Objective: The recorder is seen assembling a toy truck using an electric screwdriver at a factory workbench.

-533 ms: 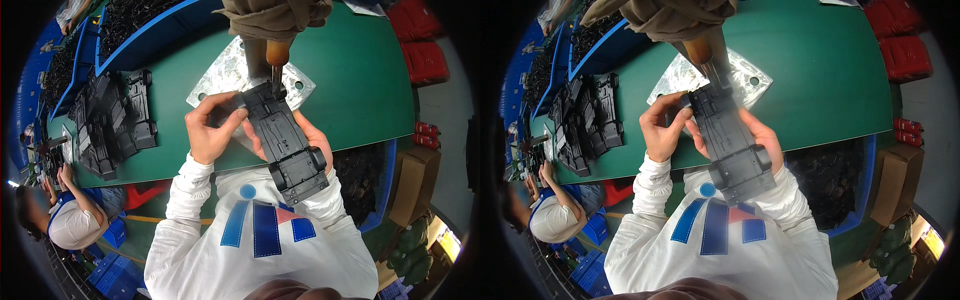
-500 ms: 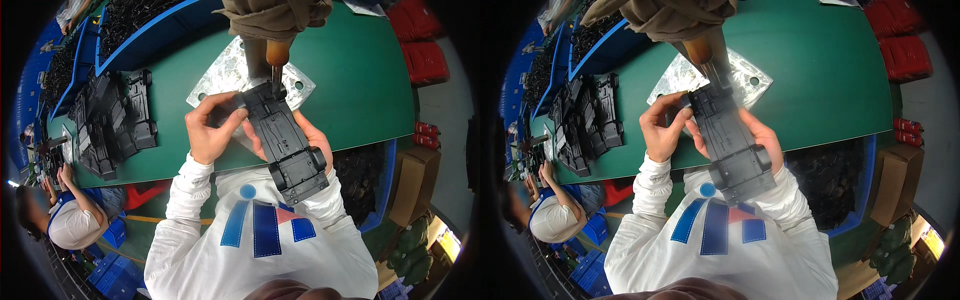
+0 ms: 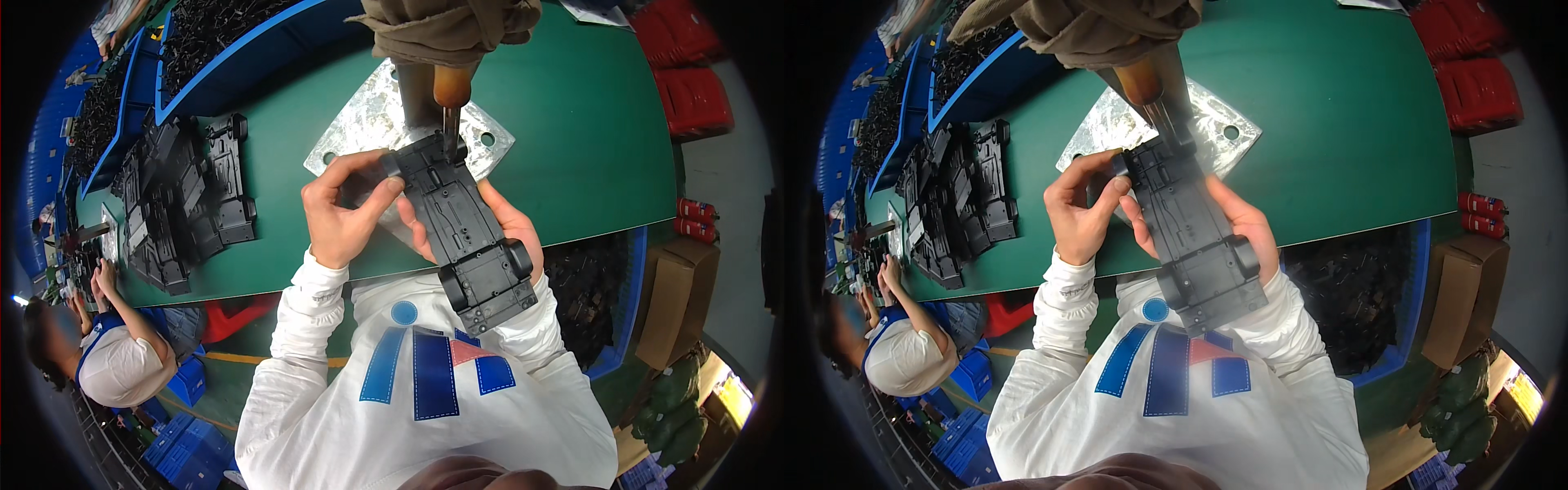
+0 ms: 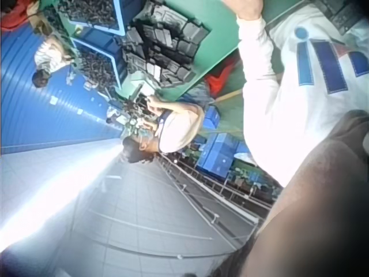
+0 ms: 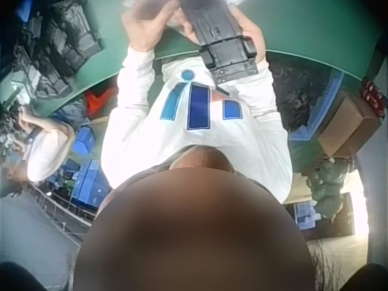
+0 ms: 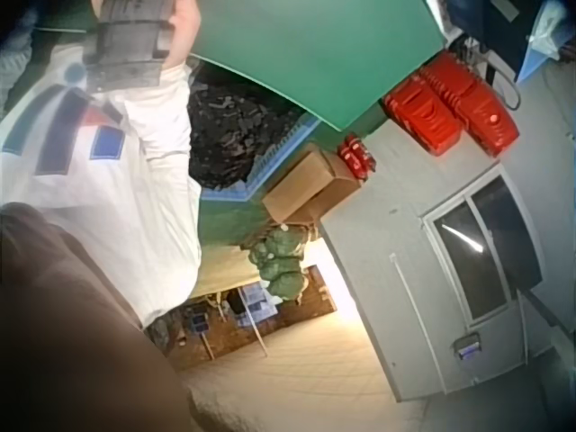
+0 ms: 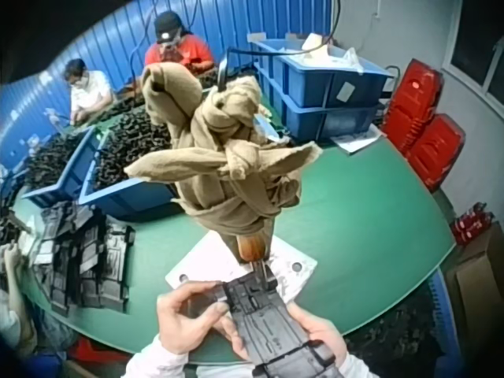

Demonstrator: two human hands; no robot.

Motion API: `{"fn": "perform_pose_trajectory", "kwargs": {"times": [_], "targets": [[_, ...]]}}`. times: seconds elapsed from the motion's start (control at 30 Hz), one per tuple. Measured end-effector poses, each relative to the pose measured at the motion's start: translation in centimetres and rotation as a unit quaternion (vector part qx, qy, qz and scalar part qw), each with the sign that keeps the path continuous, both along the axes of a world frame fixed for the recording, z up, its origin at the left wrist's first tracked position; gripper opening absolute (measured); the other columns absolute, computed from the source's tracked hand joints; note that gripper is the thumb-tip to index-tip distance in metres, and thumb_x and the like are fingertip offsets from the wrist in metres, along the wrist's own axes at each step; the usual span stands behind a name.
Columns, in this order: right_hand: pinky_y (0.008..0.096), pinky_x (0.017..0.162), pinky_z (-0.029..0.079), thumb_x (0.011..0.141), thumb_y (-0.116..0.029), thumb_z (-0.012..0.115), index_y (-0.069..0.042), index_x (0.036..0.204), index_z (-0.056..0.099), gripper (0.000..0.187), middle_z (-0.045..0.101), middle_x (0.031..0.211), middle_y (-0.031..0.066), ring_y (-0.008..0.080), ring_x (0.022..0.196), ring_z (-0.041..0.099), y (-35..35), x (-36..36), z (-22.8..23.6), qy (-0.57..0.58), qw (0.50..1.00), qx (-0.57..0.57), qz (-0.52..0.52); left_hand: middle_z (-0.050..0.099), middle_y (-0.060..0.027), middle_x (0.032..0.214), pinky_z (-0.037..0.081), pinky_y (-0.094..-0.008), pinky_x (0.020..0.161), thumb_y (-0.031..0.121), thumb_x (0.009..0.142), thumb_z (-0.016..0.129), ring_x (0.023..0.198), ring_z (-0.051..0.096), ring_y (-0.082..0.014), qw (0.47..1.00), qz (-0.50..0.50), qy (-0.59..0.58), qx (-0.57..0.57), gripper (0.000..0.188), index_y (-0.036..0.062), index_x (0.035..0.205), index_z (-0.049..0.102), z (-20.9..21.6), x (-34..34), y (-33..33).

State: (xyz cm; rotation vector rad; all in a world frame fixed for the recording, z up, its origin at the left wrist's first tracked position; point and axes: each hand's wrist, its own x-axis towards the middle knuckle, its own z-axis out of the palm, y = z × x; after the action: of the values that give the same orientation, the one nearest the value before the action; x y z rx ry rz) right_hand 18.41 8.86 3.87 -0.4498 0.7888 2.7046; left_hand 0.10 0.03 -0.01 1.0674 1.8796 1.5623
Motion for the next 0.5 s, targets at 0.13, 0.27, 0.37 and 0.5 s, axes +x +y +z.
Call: {"fn": "perform_pose_trajectory", "kwargs": {"times": [0.13,0.27,0.37,0.5], "targets": [[0.0543,0.106,0.047,0.109,-0.041,0.028,0.003,0.148,0.037,0.06,0.041,0.146,0.0289,0.0422,0.136,0.042,-0.01,0.05,0.0,0.001,1.0,0.004,-0.005,0.072,-0.0091,0.09,0.052,-0.0263,0.077,0.004,0.077,0.082,0.081,0.066,-0.0134,1.0,-0.004,0.004,-0.006,0.03,-0.0026,0.105,0.073,0.05,-0.07,0.0],[0.0542,0.105,0.048,0.109,-0.041,0.028,0.002,0.148,0.037,0.059,0.041,0.146,0.0295,0.0427,0.135,0.043,0.03,0.12,-0.31,-0.002,1.0,0.014,0.007,0.072,-0.0095,0.09,0.052,-0.0263,0.077,0.004,0.077,0.081,0.081,0.067,-0.0138,1.0,-0.005,0.008,-0.005,0.03,-0.0026,0.105,0.073,0.09,-0.13,-0.09],[0.0537,0.104,0.048,0.109,-0.04,0.029,0.003,0.148,0.037,0.059,0.04,0.146,0.03,0.042,0.133,0.044,0.06,0.19,-0.39,0.002,1.0,0.013,0.003,0.073,-0.0096,0.092,0.053,-0.0265,0.077,0.005,0.078,0.081,0.082,0.068,-0.0138,1.0,-0.005,0.003,-0.01,0.03,-0.0024,0.106,0.073,0.27,-0.02,-0.06],[0.0519,0.103,0.048,0.109,-0.039,0.031,0.003,0.148,0.036,0.058,0.04,0.145,0.0295,0.0406,0.133,0.043,0.05,0.61,-0.83,0.018,1.0,-0.007,0.005,0.074,-0.0097,0.091,0.054,-0.0267,0.077,0.006,0.078,0.081,0.081,0.07,-0.0141,0.999,-0.017,0.008,-0.038,0.031,-0.0021,0.107,0.073,0.36,0.18,0.01]]}}
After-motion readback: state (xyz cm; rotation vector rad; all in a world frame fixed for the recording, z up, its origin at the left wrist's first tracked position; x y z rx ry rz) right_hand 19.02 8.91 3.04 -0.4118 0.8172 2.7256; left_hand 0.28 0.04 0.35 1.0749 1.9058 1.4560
